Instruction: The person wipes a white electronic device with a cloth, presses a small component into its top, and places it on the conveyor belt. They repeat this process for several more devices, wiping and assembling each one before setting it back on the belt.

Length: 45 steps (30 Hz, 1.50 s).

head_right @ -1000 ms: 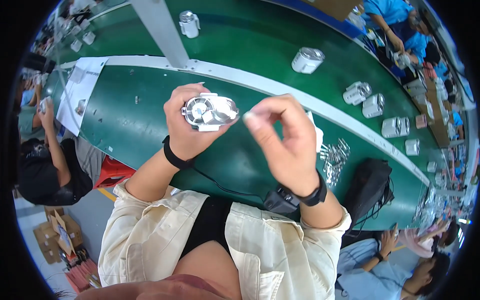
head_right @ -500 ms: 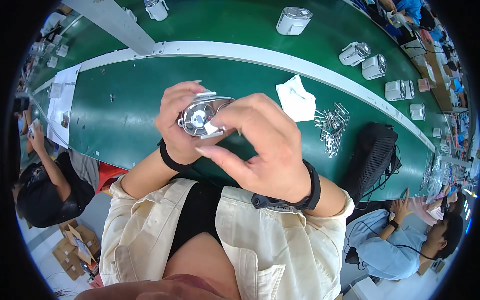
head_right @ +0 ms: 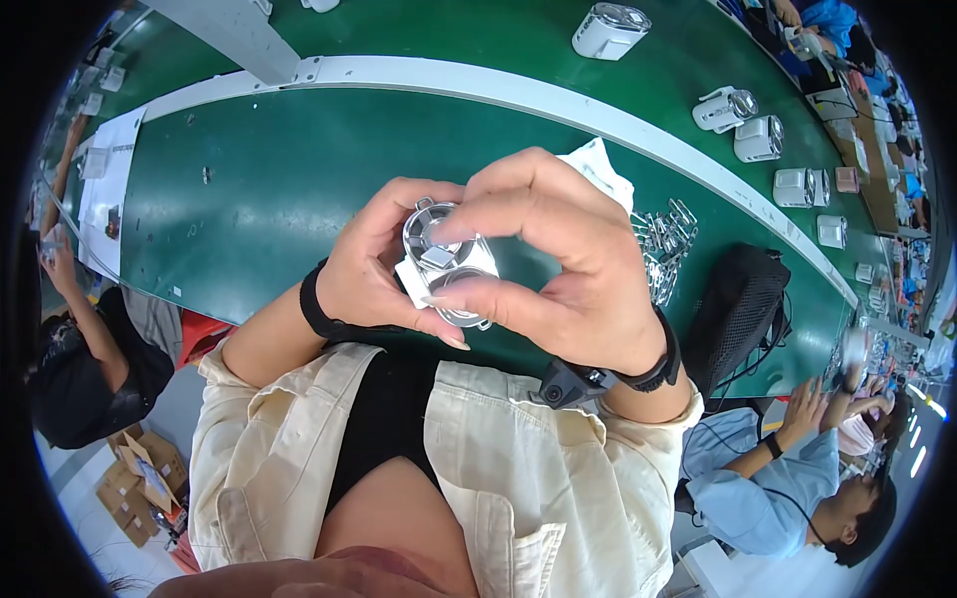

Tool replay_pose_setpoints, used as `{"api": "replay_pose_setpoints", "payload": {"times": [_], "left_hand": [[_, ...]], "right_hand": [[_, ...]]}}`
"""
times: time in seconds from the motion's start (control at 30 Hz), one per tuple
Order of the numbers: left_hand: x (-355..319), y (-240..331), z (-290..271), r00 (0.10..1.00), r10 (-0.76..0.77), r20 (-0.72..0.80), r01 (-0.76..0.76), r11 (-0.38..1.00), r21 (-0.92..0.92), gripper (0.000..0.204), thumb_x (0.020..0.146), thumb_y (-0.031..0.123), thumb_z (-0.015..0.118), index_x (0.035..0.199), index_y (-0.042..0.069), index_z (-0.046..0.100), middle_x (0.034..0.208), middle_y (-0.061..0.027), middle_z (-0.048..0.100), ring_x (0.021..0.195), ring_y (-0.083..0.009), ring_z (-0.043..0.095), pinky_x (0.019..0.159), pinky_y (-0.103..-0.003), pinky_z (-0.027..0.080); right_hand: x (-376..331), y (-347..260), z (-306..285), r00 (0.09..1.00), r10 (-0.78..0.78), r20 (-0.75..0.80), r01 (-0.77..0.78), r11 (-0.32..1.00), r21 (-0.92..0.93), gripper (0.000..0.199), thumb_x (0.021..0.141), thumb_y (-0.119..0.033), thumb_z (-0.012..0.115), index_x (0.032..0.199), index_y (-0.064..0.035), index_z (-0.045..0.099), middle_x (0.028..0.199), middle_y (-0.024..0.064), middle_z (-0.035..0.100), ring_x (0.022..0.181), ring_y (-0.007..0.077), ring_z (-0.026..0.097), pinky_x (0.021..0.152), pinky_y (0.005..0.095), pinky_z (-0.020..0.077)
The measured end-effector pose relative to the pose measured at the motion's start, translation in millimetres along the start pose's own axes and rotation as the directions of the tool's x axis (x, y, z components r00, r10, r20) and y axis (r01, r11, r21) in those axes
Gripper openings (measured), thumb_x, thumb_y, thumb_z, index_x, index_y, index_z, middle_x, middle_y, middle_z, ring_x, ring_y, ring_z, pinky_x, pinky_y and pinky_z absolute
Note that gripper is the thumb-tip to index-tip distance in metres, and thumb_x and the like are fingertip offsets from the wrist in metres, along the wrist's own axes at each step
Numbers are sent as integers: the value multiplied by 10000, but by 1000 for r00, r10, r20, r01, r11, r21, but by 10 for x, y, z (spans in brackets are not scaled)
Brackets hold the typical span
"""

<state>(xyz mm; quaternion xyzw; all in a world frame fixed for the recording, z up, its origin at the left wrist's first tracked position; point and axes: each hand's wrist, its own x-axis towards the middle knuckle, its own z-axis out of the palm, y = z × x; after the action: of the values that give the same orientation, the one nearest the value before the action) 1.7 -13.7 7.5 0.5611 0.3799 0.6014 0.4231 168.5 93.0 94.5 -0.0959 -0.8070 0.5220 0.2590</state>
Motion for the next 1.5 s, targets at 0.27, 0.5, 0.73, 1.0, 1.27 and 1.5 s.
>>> {"api": "replay_pose_setpoints", "payload": {"times": [0.27, 0.5, 0.73, 1.0, 1.27, 1.5], "left_hand": [[49, 14, -60, 998, 41, 40, -42, 999, 24, 897, 537, 256, 945, 1288, 71, 489, 1178, -103, 579, 1025, -225, 608, 882, -329, 494], [16, -113, 2, 923, 241, -300, -143, 938, 314, 801, 586, 234, 923, 1251, 88, 500, 1201, -122, 533, 1122, -288, 534, 926, -386, 459], [-9, -78, -40, 902, 354, -250, -181, 832, 524, 704, 663, 211, 869, 1240, 100, 482, 1280, -135, 464, 1218, -330, 453, 995, -416, 404], [22, 19, -58, 891, -451, -41, 344, 733, -586, 969, 678, 313, 828, 1432, 70, 269, 1295, -156, 469, 1280, -319, 438, 1078, -454, 337], [64, 42, -110, 823, -554, 126, 510, 625, -591, 954, 762, 290, 764, 1488, 49, 195, 1262, -151, 519, 1188, -267, 531, 1022, -413, 417], [35, 61, -144, 805, -362, -471, 19, 808, -588, 838, 720, 102, 806, 1399, 32, 321, 1224, -130, 544, 1082, -207, 586, 919, -351, 491]], "right_hand": [[-35, 143, -16, 996, 89, -31, -86, 993, 85, 265, 727, -41, 783, 976, -19, 695, 972, 73, 590, 874, 164, 569, 749, 267, 447], [-17, 122, 335, 960, 220, -172, -170, 949, 264, 525, 726, -43, 798, 1204, -15, 583, 1138, 87, 554, 1043, 197, 570, 867, 293, 460], [-13, 373, 438, 943, 320, -94, -258, 878, 403, 725, 678, -37, 826, 1312, 3, 479, 1277, 130, 525, 1168, 210, 535, 984, 354, 441], [189, 672, -370, 773, -114, 625, -79, 959, 273, 616, 740, -160, 801, 1261, 33, 537, 1267, 165, 569, 1147, 300, 552, 981, 413, 427], [173, 469, -128, 826, 47, 562, -149, 979, 137, 555, 749, -133, 771, 1233, 38, 561, 1220, 154, 601, 1138, 316, 547, 950, 419, 428], [-16, 205, 132, 902, 408, -139, -346, 878, 331, 276, 867, -143, 680, 1082, 12, 604, 937, 81, 624, 829, 125, 571, 696, 243, 430]]}}
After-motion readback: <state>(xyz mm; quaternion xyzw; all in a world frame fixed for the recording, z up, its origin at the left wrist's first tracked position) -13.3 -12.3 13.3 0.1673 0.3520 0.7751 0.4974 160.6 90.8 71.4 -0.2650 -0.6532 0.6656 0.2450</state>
